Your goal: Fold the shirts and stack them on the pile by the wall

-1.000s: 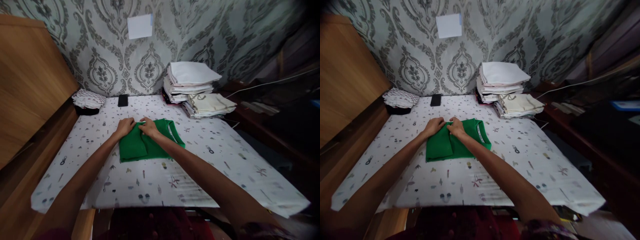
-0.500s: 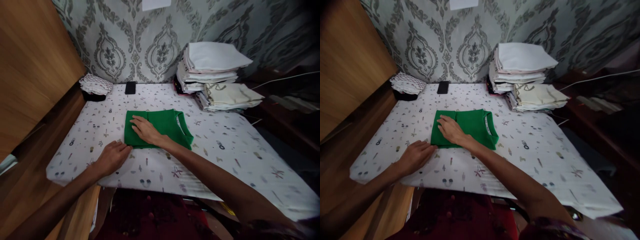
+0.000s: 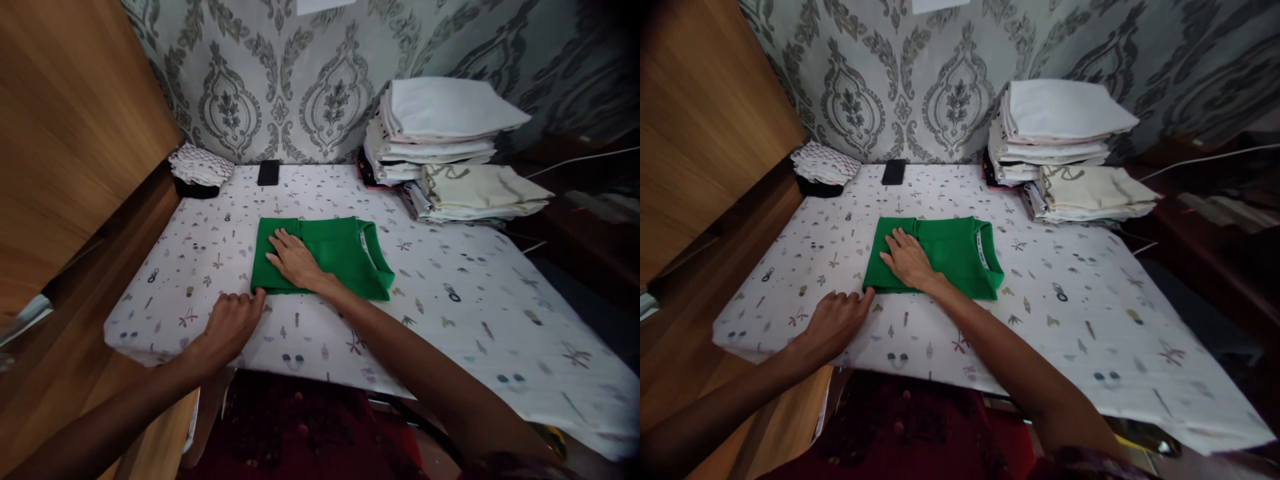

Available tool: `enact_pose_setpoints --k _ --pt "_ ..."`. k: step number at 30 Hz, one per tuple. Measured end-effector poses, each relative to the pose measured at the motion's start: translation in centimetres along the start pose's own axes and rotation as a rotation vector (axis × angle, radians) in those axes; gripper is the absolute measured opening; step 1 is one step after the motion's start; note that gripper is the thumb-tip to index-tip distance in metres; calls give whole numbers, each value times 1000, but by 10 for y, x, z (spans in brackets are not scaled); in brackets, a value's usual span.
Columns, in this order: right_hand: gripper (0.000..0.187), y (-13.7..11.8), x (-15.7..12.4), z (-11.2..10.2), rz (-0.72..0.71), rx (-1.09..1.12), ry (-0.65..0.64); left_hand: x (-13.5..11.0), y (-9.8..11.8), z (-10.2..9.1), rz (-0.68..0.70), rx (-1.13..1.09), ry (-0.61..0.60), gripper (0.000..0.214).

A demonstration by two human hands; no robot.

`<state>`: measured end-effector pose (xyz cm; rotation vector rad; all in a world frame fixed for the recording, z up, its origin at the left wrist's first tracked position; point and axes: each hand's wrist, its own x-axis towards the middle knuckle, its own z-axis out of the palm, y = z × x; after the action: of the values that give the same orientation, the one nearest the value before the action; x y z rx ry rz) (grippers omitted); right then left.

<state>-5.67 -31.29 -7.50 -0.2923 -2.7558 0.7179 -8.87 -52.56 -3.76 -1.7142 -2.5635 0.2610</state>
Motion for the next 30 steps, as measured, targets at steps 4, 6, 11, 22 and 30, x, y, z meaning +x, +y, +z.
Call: enact_pose_setpoints --k 4,6,11,22,30 --pt "55 0 -1 0 10 14 -5 -16 -10 -1 -20 -42 -20 40" --pt "56 0 0 0 22 21 -12 -20 -16 -6 -2 -42 -73 36" --pt "54 -2 1 -3 6 24 -9 -9 -23 -17 -19 -84 -42 35" --pt "47 -8 -4 -24 86 290 258 59 -61 -1 -231 -1110 80 38" --pt "40 15 9 -19 562 994 426 112 -58 -13 -534 -1434 -194 47"
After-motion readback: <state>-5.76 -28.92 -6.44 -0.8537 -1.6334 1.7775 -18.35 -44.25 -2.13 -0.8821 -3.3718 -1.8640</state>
